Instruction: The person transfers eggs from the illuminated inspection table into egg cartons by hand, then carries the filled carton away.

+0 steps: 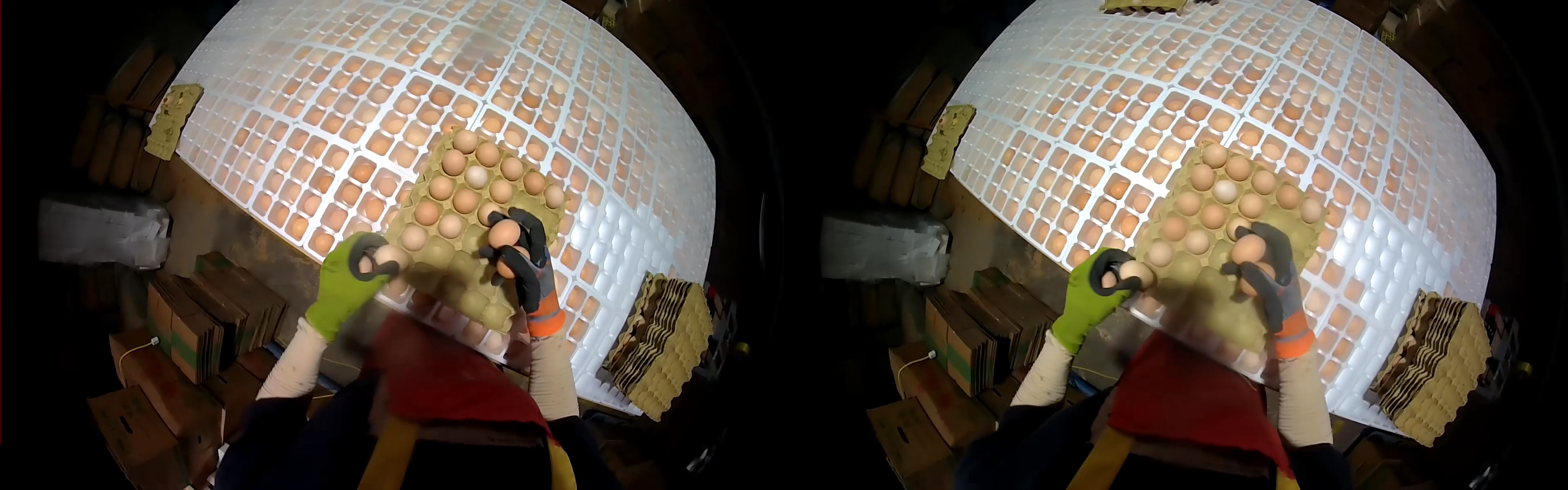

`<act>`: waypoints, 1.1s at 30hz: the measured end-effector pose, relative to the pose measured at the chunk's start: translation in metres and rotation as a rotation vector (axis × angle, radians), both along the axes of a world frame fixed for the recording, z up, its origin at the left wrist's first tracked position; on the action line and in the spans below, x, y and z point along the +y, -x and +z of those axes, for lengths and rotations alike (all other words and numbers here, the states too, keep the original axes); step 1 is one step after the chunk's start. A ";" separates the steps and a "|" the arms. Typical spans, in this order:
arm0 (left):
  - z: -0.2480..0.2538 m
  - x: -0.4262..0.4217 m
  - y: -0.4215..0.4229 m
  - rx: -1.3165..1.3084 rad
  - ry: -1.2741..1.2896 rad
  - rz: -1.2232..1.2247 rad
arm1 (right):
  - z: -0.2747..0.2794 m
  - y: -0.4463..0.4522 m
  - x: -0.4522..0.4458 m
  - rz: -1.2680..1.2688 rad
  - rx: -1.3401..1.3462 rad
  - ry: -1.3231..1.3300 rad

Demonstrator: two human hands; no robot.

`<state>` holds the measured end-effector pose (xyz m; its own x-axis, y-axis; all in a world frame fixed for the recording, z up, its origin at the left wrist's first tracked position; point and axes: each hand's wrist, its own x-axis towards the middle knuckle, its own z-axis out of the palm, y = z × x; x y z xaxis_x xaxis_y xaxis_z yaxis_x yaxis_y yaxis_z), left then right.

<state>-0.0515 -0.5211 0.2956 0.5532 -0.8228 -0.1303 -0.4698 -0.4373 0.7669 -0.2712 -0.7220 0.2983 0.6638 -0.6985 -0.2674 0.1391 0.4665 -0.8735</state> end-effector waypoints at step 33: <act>-0.051 -0.319 0.240 -0.477 0.017 -0.727 | -0.152 0.210 -0.179 -0.465 1.156 0.797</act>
<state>-0.2917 -0.8400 0.2449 -0.1182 -0.9930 -0.0033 -0.9010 0.1059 0.4206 -0.4817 -0.9010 0.1462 0.0357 -0.9970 0.0679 -0.7971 -0.0694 -0.5998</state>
